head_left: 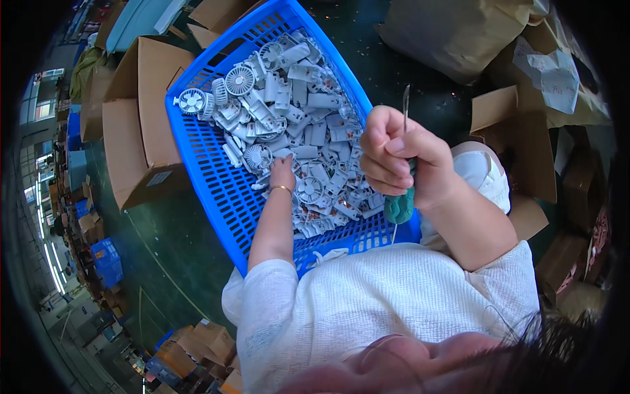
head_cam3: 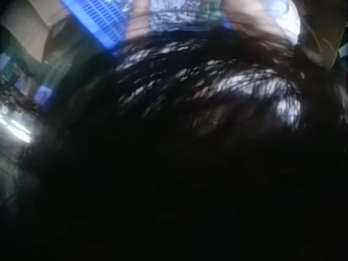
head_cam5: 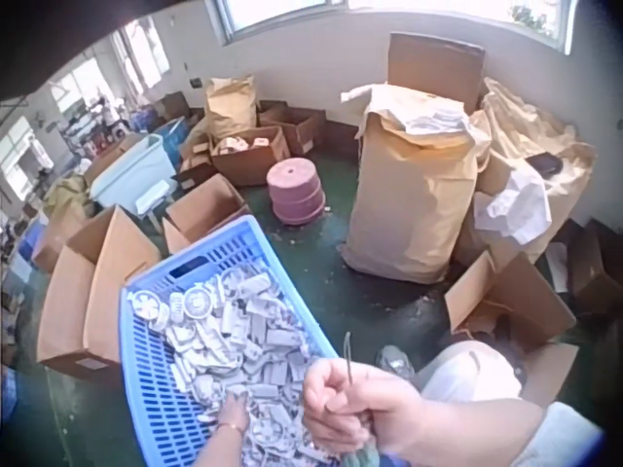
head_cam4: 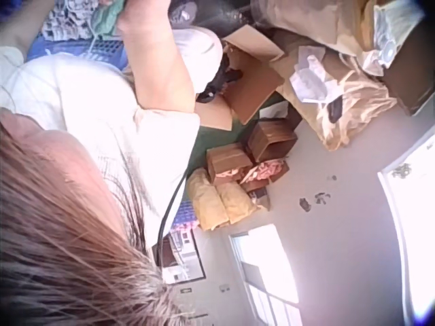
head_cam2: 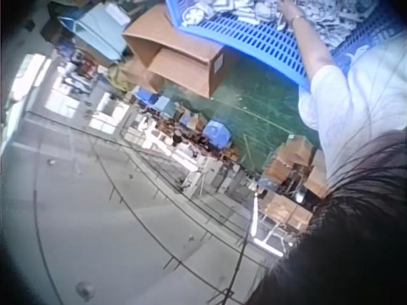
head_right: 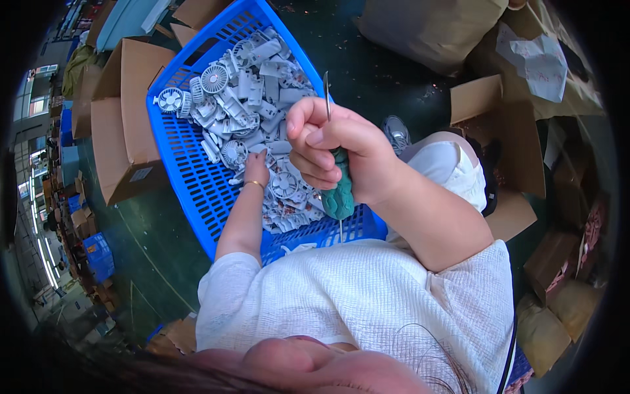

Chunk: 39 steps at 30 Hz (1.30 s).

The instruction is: The person takes plastic casing parts and small components from a blue basket, fits them together by hand and with a hand tool, and tosses the assembled pieces into a cardboard box.

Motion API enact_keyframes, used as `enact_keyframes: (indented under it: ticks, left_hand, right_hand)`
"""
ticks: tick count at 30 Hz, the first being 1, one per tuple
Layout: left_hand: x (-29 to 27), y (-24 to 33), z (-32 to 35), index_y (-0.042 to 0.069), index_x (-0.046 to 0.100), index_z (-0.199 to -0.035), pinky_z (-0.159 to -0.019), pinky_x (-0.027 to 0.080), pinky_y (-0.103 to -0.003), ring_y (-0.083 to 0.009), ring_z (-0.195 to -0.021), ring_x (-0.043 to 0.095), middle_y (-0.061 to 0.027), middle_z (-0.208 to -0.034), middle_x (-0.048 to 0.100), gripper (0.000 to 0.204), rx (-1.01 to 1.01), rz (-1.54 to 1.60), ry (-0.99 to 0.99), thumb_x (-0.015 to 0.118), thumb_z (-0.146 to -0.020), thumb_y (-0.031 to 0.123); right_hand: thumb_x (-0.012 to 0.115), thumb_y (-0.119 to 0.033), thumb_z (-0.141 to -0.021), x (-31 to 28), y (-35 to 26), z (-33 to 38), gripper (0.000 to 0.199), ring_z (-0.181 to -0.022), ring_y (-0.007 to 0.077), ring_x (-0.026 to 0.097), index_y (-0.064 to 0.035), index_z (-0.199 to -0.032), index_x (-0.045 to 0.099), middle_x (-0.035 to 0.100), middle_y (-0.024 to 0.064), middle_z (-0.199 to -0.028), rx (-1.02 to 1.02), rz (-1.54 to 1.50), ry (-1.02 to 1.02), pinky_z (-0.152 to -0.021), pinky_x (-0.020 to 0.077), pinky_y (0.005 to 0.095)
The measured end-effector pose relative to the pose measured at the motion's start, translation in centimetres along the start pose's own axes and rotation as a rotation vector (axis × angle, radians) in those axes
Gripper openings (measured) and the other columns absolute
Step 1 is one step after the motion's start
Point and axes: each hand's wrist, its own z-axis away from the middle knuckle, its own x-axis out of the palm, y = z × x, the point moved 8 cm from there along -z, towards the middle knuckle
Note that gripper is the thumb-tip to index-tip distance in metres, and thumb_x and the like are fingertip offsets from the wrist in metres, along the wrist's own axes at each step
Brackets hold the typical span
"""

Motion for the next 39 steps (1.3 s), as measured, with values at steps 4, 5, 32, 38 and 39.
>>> enact_keyframes:
  ticks: [4, 5, 32, 38, 39]
  left_hand:
    - [-1.4, 2.0, -2.0, 0.017, 0.057, -0.097, -0.074, 0.040, -0.033, -0.0211, -0.090, 0.047, -0.0045, -0.094, 0.050, 0.022, 0.175, -0.387, 0.084, 0.046, -0.078, 0.014]
    - [-1.3, 1.8, -2.2, 0.016, 0.057, -0.095, -0.073, 0.040, -0.033, -0.0204, -0.090, 0.048, -0.0032, -0.094, 0.051, 0.021, 0.253, -0.432, 0.084, 0.047, -0.077, 0.015]
    - [-17.7, 9.7, 11.9, 0.003, 0.046, -0.108, -0.064, 0.046, -0.033, -0.0231, -0.079, 0.057, -0.0147, -0.095, 0.058, 0.036, -0.241, 1.905, 0.129, 0.028, -0.085, 0.025]
    - [-19.1, 9.8, 13.7, 0.004, 0.047, -0.106, -0.064, 0.049, -0.033, -0.0223, -0.079, 0.058, -0.0128, -0.094, 0.058, 0.035, -0.212, 1.805, 0.249, 0.028, -0.090, 0.029]
    - [-19.0, 9.6, 14.0, 0.004, 0.047, -0.105, -0.064, 0.050, -0.032, -0.0212, -0.078, 0.058, -0.0120, -0.093, 0.058, 0.035, -0.238, 1.741, 0.258, 0.028, -0.091, 0.030]
  right_hand:
    - [0.045, -0.008, -0.076, -1.2, 1.1, -0.9, 0.009, -0.040, 0.0061, 0.037, -0.0045, -0.083, 0.051, 0.041, 0.0000, -0.051, 0.033, 0.066, 0.039, -0.038, 0.0328, 0.0188]
    - [0.045, -0.007, -0.076, -1.3, 1.5, -1.0, 0.011, -0.042, 0.0072, 0.036, -0.0040, -0.085, 0.050, 0.041, 0.0002, -0.053, 0.063, 0.067, 0.040, -0.040, 0.0324, 0.0203]
    - [0.046, -0.014, -0.080, -4.5, 9.7, -0.7, 0.017, -0.080, 0.0346, 0.054, -0.0017, -0.091, 0.046, 0.056, 0.0188, -0.084, 0.132, 1.775, 0.096, -0.067, 0.0426, 0.0400]
    - [0.048, -0.012, -0.078, -2.5, 9.9, -0.2, 0.013, -0.073, 0.0345, 0.056, -0.0013, -0.085, 0.048, 0.057, 0.0176, -0.076, -0.048, 1.778, -0.048, -0.062, 0.0433, 0.0422]
    - [0.049, -0.012, -0.078, -2.3, 10.0, -0.1, 0.012, -0.073, 0.0344, 0.056, -0.0012, -0.084, 0.048, 0.057, 0.0171, -0.075, -0.056, 1.768, -0.067, -0.062, 0.0433, 0.0420]
